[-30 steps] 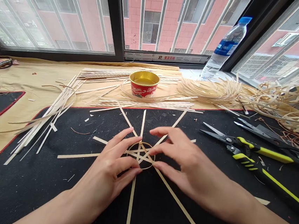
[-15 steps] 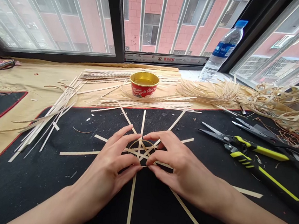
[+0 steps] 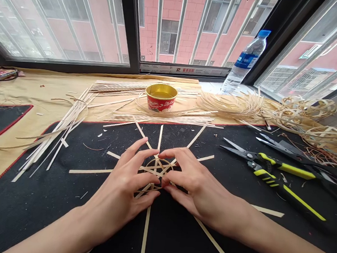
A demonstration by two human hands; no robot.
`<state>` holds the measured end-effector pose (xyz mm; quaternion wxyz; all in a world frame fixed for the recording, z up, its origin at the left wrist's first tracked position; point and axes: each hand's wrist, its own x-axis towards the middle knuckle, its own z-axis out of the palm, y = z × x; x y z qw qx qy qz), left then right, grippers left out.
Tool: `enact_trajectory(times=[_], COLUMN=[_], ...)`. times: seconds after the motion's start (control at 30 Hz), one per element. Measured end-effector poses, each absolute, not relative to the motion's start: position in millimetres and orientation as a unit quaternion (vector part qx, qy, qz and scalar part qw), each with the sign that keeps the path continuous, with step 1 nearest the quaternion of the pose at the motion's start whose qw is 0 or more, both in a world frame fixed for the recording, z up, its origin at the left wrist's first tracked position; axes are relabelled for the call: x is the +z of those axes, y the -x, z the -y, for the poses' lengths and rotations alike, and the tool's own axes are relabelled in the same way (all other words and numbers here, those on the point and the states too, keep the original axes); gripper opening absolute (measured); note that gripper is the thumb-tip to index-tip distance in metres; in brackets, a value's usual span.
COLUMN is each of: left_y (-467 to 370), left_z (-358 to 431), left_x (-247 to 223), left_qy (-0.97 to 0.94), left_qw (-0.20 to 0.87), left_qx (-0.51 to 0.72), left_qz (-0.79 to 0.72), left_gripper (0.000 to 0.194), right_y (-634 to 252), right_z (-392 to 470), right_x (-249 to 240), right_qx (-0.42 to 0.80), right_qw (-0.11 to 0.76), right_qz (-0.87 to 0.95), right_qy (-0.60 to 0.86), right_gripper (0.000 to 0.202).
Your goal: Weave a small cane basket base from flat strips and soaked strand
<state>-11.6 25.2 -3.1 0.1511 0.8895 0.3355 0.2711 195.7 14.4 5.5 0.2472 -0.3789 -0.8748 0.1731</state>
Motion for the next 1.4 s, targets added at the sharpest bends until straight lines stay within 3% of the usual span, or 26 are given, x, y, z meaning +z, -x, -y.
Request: enact_trajectory(times=[0.4, 0.6, 0.9, 1.1, 1.4], left_y=[9.1, 10.7, 8.9, 9.7, 12.2], left_z=[-28.8, -28.2, -28.1, -25.7, -31.9], left_x=[-7.4, -7.1, -6.7, 2.8, 6.8], left_qy=[-0.886, -0.89, -0.9, -0.891, -0.897], left_qw=[0.162, 0.145, 0.118, 0.085, 0.121], left_qx=[0.267, 0.262, 0.255, 0.29, 0.295], left_qz=[-0.343, -0.345, -0.335, -0.338, -0.307], left_gripper=[0.019, 0.02, 0.019, 0.016, 0.013], right_y=[-198.0, -206.7, -202.8, -201.9, -202.1], right_z=[-15.9, -21.1, -22.8, -23.6, -24.5], right_x=[9.8, 24.3, 10.1, 13.0, 17.0], right_qx=[0.185, 0.135, 0.232, 0.185, 0.105], right_qw=[0.27, 0.39, 0.254, 0.259, 0.293], right_qz=[0.86, 0.779, 0.853, 0.876, 0.901], right_qy=[0.39, 0.472, 0.393, 0.364, 0.302], right_gripper=[0.01, 0.018, 0.012, 0.009, 0.01])
